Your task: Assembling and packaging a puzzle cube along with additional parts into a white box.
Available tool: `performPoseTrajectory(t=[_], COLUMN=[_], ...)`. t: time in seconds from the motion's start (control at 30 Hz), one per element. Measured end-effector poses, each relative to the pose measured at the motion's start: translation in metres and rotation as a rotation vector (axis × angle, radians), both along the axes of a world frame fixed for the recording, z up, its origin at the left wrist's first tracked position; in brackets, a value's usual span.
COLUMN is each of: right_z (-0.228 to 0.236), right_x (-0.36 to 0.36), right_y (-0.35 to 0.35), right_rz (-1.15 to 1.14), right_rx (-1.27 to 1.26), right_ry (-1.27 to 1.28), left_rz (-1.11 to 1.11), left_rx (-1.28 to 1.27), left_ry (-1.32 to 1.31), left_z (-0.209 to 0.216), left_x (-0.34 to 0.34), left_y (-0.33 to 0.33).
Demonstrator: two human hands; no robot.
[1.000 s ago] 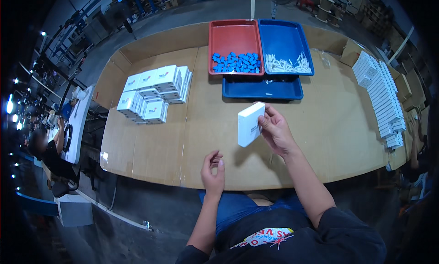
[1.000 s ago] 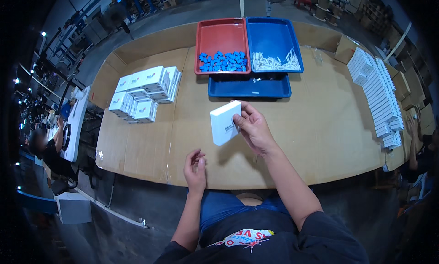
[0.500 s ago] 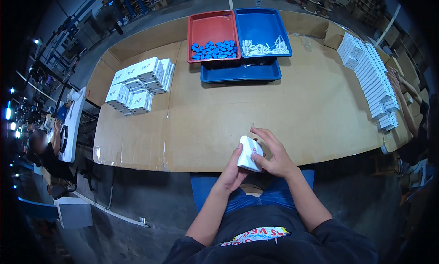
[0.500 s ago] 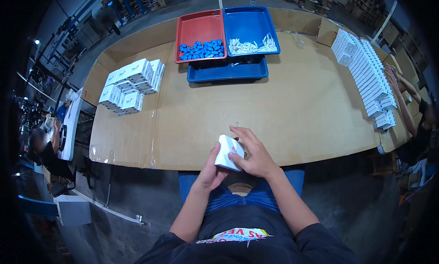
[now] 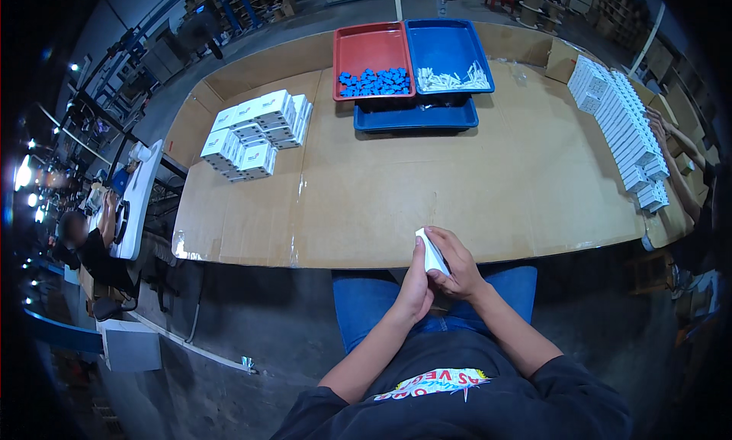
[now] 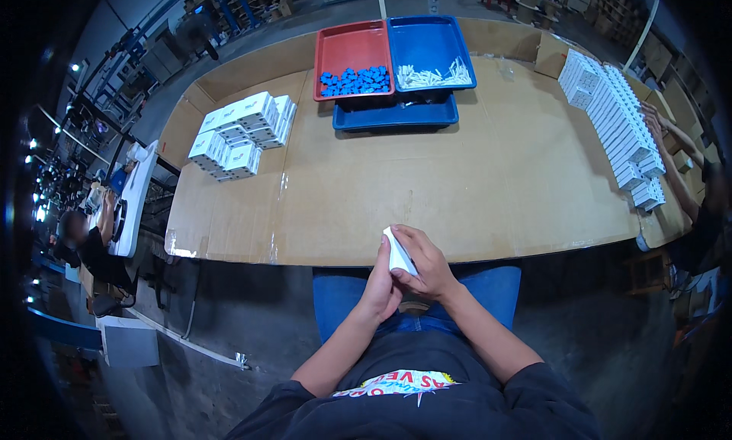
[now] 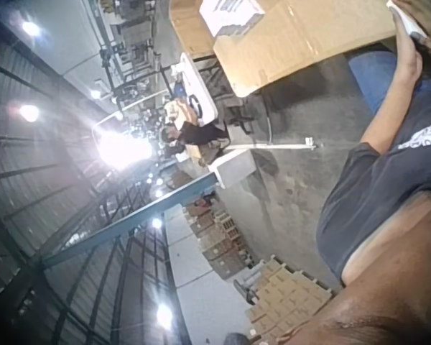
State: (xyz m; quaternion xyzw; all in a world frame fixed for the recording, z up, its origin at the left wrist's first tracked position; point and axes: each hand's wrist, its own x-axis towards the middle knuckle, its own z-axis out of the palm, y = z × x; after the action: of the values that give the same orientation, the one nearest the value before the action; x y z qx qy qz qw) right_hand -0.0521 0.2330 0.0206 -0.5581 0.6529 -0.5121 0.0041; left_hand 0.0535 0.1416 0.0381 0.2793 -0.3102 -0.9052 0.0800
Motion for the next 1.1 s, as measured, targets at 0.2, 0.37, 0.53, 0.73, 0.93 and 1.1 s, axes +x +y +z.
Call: performPoseTrajectory(t=[0.2, 0.37, 0.53, 0.73, 0.93, 1.1], right_z=[0.001, 0.007, 0.002, -0.016, -0.022, -0.030], right_x=[0.005, -0.003, -0.015, -0.023, -0.029, -0.035], right_y=[-0.005, -0.023, -0.041, -0.048, -0.055, -0.054], right_rz=[-0.002, 0.000, 0.003, -0.020, -0.030, -0.037], right_rx=[-0.081, -0.137, -0.203, -0.195, -0.236, -0.225], right_ry=[0.050, 0.064, 0.035, 0.006, -0.058, -0.079], left_rz=[0.057, 0.127, 0.097, 0.131, 0.093, 0.104], left_rx=[0.023, -0.072, -0.065, -0.106, -0.092, -0.090], left_ry=[0.040, 0.047, 0.041, -0.057, -0.070, -0.083], left_z=[0.009, 0.008, 0.014, 0.004, 0.006, -0.002], left_x=[0.000, -0.011, -0.021, -0.034, -0.041, -0.049], left_y=[0.003, -0.005, -0.020, -0.026, -0.034, -0.034])
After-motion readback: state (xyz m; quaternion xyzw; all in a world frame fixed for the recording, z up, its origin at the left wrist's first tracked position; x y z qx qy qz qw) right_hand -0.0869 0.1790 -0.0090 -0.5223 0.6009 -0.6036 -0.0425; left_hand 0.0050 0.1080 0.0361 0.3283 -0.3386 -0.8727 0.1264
